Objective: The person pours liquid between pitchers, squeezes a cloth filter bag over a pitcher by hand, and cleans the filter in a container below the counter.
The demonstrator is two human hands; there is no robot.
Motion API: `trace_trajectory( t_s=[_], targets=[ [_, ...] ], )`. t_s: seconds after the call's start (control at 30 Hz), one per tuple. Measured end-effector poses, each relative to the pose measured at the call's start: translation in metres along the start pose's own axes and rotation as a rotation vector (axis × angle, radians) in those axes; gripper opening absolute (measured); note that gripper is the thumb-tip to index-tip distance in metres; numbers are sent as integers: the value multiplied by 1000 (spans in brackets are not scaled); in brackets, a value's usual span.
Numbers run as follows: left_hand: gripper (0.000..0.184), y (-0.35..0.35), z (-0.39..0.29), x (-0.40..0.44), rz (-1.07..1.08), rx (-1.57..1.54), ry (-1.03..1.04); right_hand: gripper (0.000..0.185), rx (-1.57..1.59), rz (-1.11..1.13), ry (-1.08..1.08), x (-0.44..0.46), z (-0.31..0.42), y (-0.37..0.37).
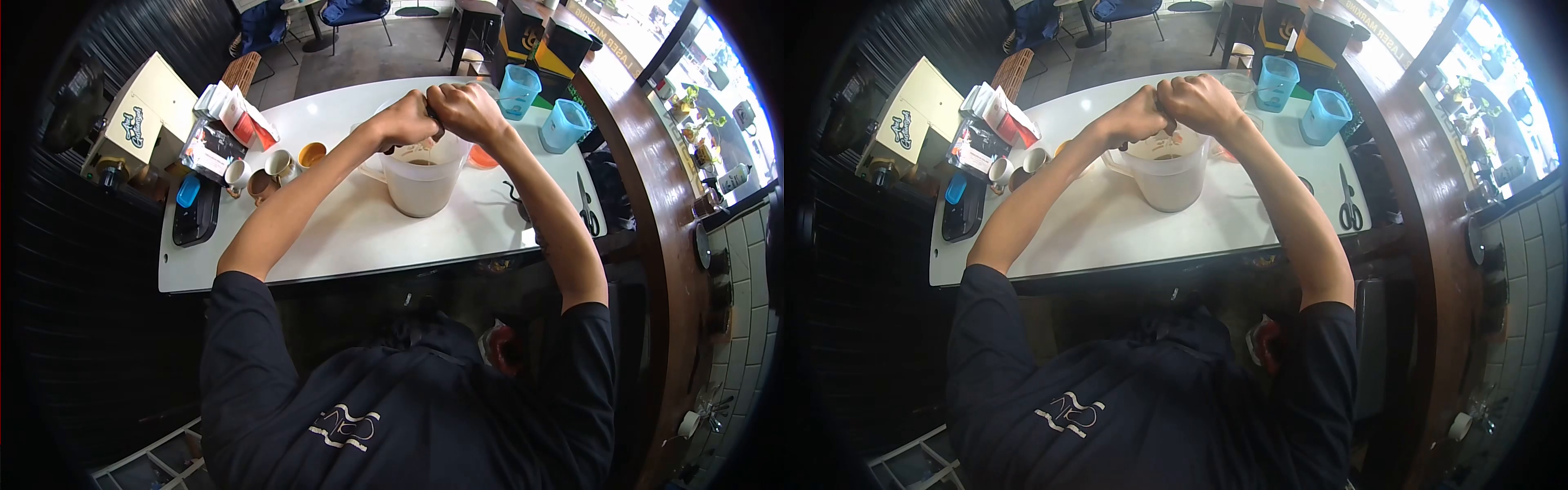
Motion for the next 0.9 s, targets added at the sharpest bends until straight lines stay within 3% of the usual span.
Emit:
trace_trajectory(
  t_s=[0.1,0.27,0.5,0.6,0.7,0.9],
  targets=[
    [17,2,9,8,6,-62,-3,15,-2,-28,-21,-1,-3,3],
    [3,4,7,2,18,-167,30,16,11,-43,-34,-2,0,3],
    [9,0,15,10,87,-240,0,14,42,43,-5,4,-5,3],
    [27,-9,16,15,-65,158,60,11,140,156,96,8,-8,6],
    [27,-11,18,16,-203,436,93,16,231,245,196,7,-9,10],
    [32,-15,9,0,-296,655,164,32,603,386,356,-1,-3,-3]
  ],
)
Point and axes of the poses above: each hand's wrist, its own x-axis towards the middle knuckle, its own y-axis out of the palm, z = x × y, the point moved 3 cm from there along x, towards the middle knuckle, and after that the axes turned 1 degree about z, right-handed, at the moved point
